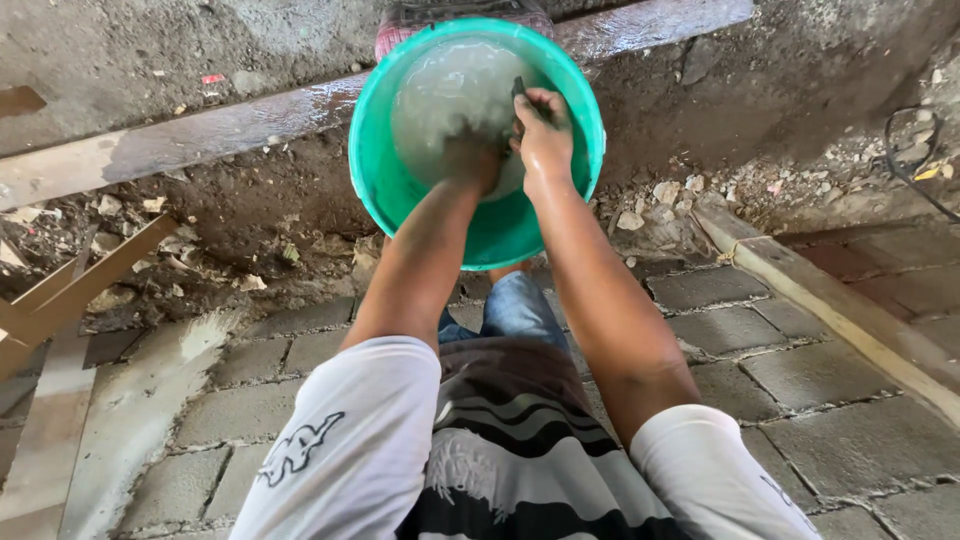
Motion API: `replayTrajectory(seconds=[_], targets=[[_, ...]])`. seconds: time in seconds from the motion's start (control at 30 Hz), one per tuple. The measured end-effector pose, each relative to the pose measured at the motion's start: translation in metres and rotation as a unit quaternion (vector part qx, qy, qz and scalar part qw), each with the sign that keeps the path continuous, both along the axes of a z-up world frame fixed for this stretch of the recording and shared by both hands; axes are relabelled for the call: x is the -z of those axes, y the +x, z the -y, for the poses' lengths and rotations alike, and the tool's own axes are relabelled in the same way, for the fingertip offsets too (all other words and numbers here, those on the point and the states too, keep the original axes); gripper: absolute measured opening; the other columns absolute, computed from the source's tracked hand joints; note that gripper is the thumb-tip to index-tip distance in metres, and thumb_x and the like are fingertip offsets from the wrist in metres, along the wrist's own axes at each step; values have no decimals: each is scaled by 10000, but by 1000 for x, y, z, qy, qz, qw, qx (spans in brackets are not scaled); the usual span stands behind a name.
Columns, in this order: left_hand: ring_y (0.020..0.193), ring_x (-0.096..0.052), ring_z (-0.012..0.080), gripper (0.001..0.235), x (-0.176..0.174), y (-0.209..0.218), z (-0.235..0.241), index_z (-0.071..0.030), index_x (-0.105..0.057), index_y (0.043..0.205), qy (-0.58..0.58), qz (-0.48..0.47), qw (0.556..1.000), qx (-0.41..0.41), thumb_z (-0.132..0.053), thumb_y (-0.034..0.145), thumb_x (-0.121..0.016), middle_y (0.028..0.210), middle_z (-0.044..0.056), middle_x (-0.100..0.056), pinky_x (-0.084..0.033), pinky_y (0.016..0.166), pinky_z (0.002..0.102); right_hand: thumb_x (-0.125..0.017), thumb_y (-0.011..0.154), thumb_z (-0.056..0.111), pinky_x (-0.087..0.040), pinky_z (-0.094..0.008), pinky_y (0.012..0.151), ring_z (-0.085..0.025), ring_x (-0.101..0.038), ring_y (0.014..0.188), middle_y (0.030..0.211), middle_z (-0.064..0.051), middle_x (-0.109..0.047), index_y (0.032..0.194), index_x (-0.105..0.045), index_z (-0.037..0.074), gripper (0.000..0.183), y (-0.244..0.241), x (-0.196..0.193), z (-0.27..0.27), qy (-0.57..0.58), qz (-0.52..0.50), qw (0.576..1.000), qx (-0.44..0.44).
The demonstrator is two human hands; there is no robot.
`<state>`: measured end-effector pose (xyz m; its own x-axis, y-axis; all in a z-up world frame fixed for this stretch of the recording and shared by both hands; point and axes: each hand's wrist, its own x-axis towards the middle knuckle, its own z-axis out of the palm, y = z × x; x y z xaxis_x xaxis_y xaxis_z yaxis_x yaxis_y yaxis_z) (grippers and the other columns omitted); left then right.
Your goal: The person sands the surface of a car bumper using a sanding block and a yellow cloth. They repeatedly dip the sanding block into a green bucket of water to keep it wet while working on the bumper's surface.
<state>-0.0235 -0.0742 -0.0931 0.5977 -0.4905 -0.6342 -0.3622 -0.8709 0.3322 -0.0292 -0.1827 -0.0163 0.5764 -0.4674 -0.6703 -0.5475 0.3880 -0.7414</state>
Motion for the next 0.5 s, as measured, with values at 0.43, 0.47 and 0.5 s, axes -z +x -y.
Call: replayTrajectory(seconds=[0.43, 0.47, 0.5], targets=[[1047, -648, 435, 606, -187, 9, -83, -9, -678, 1103, -329, 97, 928, -147, -463, 729, -818, 1140, 256, -675, -515, 883, 500, -715, 912, 149, -491, -353, 728, -181, -609, 861, 954, -25, -648, 1070, -638, 110, 180, 7, -4, -5, 85, 15, 995, 47], [1125, -644, 398, 515, -158, 7, -81, -45, -681, 1077, -281, 88, 942, -160, -440, 768, -800, 1246, 225, -652, -513, 949, 477, -712, 910, 148, -475, -345, 751, -172, -601, 874, 960, -18, -647, 1060, -640, 110, 171, 5, 10, -5, 47, 8, 998, 43], [1202, -640, 360, 426, -129, 6, -80, -81, -684, 1050, -233, 79, 954, -173, -416, 807, -783, 1353, 193, -628, -511, 1015, 455, -709, 908, 147, -459, -338, 774, -163, -592, 887, 966, -11, -646, 1051, -642, 110, 162, 3, 24, -5, 10, 1, 999, 39]])
